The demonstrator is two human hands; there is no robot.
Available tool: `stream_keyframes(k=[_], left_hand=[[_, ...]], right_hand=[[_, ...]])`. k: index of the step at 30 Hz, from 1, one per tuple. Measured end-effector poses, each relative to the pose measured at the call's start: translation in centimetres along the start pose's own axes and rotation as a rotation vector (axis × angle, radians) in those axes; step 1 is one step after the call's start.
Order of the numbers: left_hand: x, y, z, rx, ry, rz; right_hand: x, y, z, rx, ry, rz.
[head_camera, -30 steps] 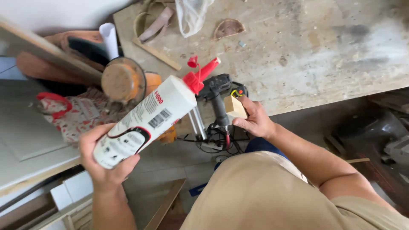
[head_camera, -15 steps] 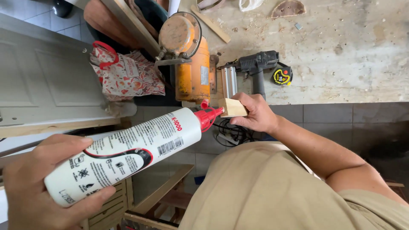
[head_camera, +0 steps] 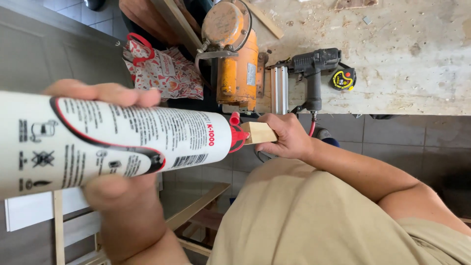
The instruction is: Assembling wooden stand components by measuring, applying glue, and using a pneumatic nail gun to fasten joints.
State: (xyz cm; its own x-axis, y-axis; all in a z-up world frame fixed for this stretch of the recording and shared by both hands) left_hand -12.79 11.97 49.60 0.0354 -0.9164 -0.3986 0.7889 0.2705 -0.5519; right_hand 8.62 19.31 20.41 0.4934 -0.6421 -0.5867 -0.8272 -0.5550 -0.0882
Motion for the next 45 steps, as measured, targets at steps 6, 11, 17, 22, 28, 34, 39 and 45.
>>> stream_keyframes(k=[6,11,17,22,28,34,39,45], left_hand=[[0.4,1.7,1.0,0.099,0.0,0.029],[1.1,2.1,2.0,0.156,-0.01,0.045],[2.0,2.5,2.7,0.253,-0.018,0.072],[3.3,2.3,3.3,0.328,-0.027,0.097],[4.2,3.1,3.7,0.429,-0.041,0.133],[4.7,3.2,4.0,0.532,-0.043,0.165],[6.5,2.4,4.1,0.376,-0.08,0.253],[6.2,2.5,4.9,0.454,0.004,0.298]], right_hand=[[0.3,1.0,-1.6,-0.056,0.014,0.009],[0.5,1.4,-1.6,-0.09,0.002,0.026],[0.7,1.9,-2.7,-0.098,-0.015,0.032],[1.4,2.3,-3.1,-0.101,-0.017,0.033],[1.9,2.8,-4.0,-0.084,-0.034,0.028],[2.9,3.9,-4.8,0.059,-0.048,-0.096],[3.1,4.1,-5.1,0.068,-0.038,-0.105],[3.2,4.2,-5.8,0.053,-0.041,-0.107]])
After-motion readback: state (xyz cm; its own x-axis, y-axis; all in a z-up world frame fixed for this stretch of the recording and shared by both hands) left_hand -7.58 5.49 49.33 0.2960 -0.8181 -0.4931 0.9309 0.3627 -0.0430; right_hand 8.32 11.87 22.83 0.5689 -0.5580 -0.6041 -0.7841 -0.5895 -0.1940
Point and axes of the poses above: each hand's wrist, its own x-axis away from the middle knuckle, its own y-axis out of the palm, z = x × y, the point moved 10 cm from there along -x, towards the middle knuckle, and after that the axes turned 4 degrees about -y, right-handed, at the moved point
